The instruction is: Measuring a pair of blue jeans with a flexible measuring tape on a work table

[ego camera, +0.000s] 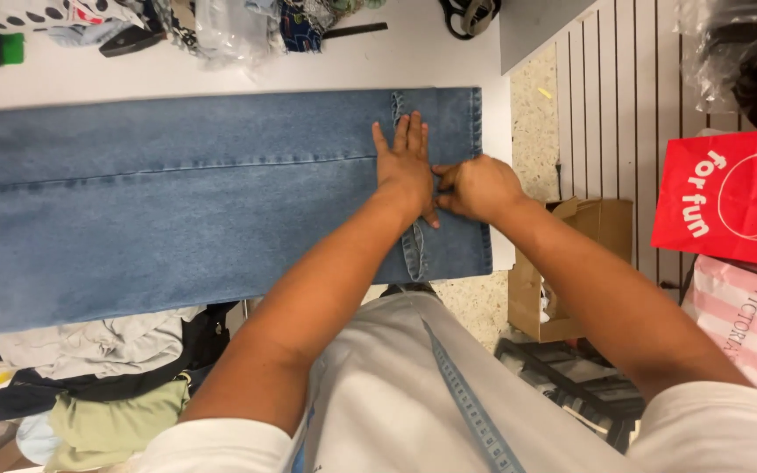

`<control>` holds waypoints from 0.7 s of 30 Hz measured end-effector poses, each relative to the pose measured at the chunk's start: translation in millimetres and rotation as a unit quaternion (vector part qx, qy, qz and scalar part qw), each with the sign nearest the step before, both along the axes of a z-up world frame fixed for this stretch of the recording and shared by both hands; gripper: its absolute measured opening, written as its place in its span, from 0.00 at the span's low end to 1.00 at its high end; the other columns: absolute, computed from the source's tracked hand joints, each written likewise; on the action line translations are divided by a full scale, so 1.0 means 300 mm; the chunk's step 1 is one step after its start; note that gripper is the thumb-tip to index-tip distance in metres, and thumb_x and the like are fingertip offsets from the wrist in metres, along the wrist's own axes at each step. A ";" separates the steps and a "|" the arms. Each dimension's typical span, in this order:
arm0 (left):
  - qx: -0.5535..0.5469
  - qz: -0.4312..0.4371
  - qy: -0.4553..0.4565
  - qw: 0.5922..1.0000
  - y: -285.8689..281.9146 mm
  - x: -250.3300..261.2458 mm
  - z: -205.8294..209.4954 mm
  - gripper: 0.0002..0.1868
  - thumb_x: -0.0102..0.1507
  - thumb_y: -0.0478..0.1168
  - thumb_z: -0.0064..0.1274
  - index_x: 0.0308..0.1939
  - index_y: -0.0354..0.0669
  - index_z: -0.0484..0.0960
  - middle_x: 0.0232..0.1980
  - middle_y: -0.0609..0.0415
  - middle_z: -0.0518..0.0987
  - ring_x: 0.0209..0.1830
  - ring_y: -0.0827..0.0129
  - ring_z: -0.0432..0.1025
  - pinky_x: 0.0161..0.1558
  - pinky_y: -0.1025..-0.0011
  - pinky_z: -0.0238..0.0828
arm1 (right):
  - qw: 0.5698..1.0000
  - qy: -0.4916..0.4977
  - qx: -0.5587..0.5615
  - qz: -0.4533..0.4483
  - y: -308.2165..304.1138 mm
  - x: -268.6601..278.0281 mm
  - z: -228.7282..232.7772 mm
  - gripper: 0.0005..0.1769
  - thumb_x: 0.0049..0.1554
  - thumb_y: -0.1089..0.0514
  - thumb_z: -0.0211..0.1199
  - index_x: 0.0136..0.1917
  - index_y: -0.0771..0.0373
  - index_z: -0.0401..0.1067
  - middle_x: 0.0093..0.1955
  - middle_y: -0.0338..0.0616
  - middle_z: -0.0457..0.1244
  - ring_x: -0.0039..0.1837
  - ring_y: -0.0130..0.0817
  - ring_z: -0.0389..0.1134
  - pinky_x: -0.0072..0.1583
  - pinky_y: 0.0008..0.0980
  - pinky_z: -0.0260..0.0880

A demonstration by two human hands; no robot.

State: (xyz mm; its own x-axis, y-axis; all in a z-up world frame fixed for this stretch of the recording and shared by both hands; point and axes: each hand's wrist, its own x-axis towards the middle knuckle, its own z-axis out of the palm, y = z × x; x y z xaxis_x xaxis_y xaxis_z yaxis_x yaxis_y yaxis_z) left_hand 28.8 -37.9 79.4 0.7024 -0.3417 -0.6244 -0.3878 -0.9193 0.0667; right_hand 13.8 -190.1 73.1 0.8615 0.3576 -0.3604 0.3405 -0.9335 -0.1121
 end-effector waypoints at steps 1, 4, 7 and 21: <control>0.000 0.008 0.010 1.000 0.000 0.003 0.016 0.86 0.39 0.77 0.71 0.82 0.37 0.35 0.86 0.43 0.30 0.86 0.52 0.25 0.71 0.24 0.12 | 0.996 0.041 0.025 -0.073 -0.005 0.047 0.008 0.19 0.52 0.39 0.67 0.53 0.46 0.82 0.55 0.25 0.71 0.56 0.46 0.74 0.57 0.51 0.76; 0.010 0.022 0.026 0.999 -0.008 -0.008 0.032 0.86 0.39 0.73 0.74 0.82 0.39 0.34 0.86 0.43 0.29 0.86 0.51 0.24 0.70 0.21 0.16 | 0.955 0.126 0.141 -0.228 -0.052 0.156 -0.011 0.22 0.50 0.45 0.66 0.54 0.56 0.80 0.45 0.43 0.72 0.48 0.47 0.74 0.52 0.48 0.75; 0.061 -0.008 0.029 0.998 -0.046 0.009 0.020 0.89 0.39 0.77 0.72 0.81 0.39 0.27 0.85 0.40 0.25 0.85 0.47 0.23 0.71 0.24 0.22 | 0.874 0.140 0.300 -0.356 -0.026 0.203 0.023 0.17 0.52 0.61 0.62 0.56 0.60 0.75 0.41 0.46 0.71 0.41 0.36 0.74 0.44 0.34 0.76; 0.087 -0.040 0.043 0.994 -0.006 0.018 0.012 0.90 0.42 0.87 0.61 0.80 0.35 0.20 0.82 0.40 0.14 0.82 0.50 0.11 0.77 0.41 0.16 | 0.820 -0.154 0.330 -0.442 0.122 0.185 -0.132 0.14 0.52 0.53 0.67 0.53 0.52 0.78 0.42 0.36 0.75 0.44 0.31 0.77 0.51 0.31 0.75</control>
